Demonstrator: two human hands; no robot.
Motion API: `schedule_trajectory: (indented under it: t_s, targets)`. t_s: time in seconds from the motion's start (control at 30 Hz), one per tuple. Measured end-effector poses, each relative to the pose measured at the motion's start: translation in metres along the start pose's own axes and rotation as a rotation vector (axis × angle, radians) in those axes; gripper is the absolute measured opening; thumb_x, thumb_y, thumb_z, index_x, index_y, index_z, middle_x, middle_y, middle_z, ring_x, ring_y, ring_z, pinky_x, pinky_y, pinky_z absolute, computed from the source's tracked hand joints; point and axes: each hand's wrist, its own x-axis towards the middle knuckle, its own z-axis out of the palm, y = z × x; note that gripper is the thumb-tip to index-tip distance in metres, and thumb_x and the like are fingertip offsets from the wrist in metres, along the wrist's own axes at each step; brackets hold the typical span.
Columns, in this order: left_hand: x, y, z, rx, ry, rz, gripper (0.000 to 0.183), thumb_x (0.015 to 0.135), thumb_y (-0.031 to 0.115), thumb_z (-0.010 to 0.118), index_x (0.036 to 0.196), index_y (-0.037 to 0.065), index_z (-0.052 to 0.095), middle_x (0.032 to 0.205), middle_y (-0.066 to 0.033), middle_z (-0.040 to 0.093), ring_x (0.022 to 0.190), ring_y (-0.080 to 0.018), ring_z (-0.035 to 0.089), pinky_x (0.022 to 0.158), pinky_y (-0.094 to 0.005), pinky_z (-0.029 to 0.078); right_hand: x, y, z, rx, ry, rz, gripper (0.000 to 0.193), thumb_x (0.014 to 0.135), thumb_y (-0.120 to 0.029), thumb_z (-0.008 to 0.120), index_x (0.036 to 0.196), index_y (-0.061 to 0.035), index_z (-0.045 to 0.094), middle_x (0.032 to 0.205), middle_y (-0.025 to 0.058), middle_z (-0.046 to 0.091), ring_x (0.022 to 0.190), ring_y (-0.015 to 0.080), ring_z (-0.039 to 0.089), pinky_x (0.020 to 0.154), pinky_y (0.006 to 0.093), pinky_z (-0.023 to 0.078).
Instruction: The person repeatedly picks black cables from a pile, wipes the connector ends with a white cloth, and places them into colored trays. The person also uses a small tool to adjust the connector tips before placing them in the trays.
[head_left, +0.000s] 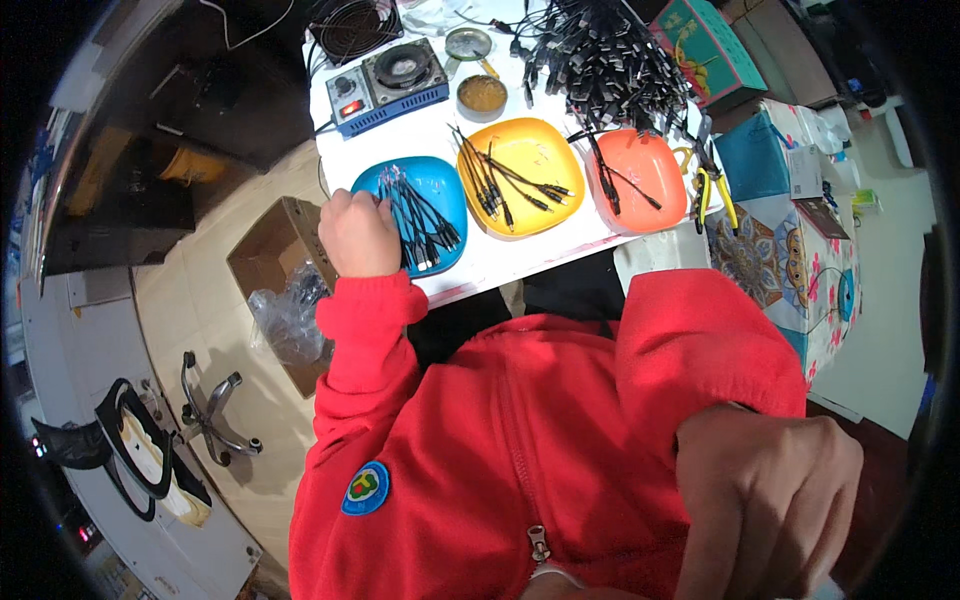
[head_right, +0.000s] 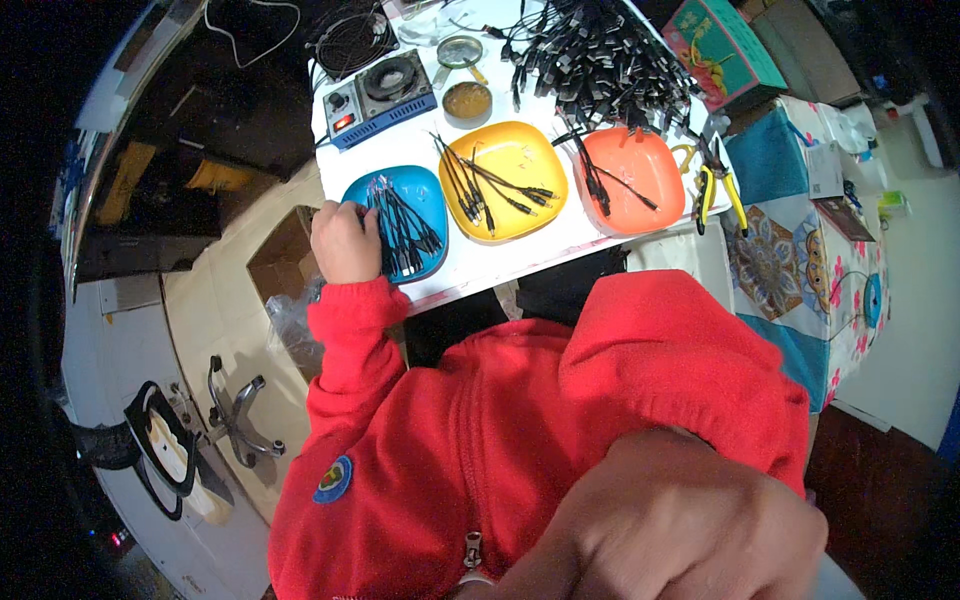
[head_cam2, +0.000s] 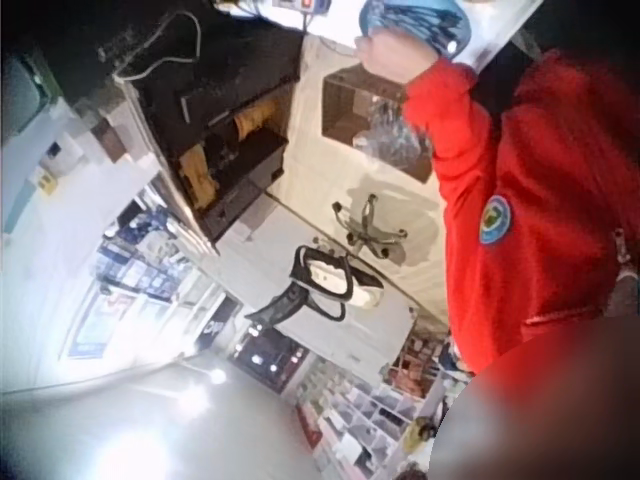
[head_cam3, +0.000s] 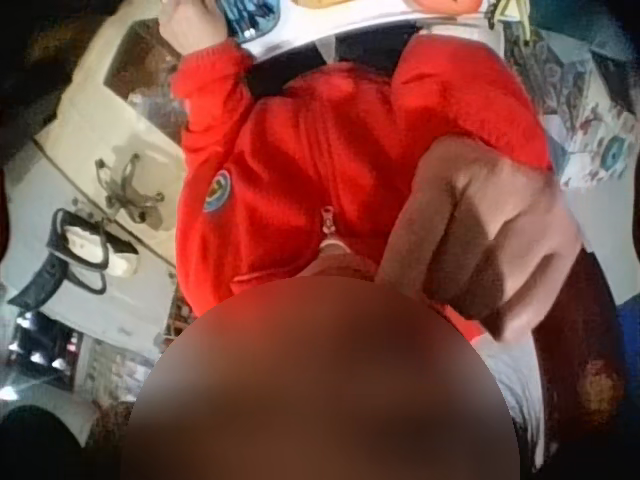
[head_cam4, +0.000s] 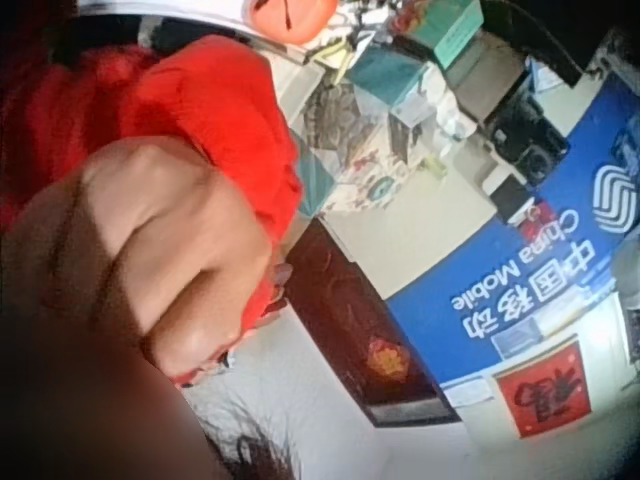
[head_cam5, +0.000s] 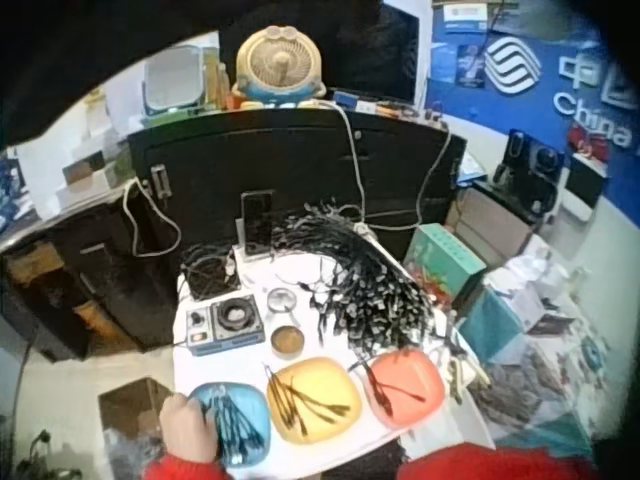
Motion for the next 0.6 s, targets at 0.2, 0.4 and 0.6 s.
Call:
schedule_trajectory:
  t_s: [0.2,0.4,0.6]
  targets:
    - [-0.001,-0.002,-0.012,-0.636,0.116,-0.122,0.005,0.08,0.003,0.064,0.084,0.0,0.064,0.086,-0.0117,0.059,0.084,-0.0262,0.06,0.073,-0.0342,0.048,-0.026,0.048,-0.08,-1.076,0.365,0.45,0.023,0.093,-0.021,0.054,0.095,0.0012,0.06,0.076,0.0042,0.057,0.069,0.0125,0.057,0.06,0.0248,0.044]
    - [-0.007,0.015,-0.021,-1.437,0.128,-0.289,0.013,0.091,-0.002,0.054,0.104,-0.006,0.056,0.101,-0.0122,0.062,0.087,-0.0151,0.06,0.078,-0.0252,0.049,-0.056,0.165,-0.193,-1.637,0.558,0.73,0.014,0.081,-0.014,0.063,0.085,-0.0003,0.063,0.078,0.0133,0.065,0.068,0.0269,0.063,0.062,0.0342,0.049]
    - [-0.013,0.032,-0.03,-1.714,0.016,-0.381,0.013,0.095,0.003,0.05,0.105,-0.003,0.053,0.085,-0.0111,0.062,0.058,-0.0055,0.041,0.053,-0.0182,0.034,-0.054,0.182,-0.199,-1.874,0.489,0.783,0.022,0.083,-0.025,0.063,0.076,-0.0041,0.064,0.08,0.0157,0.065,0.071,0.0346,0.064,0.062,0.0446,0.051]
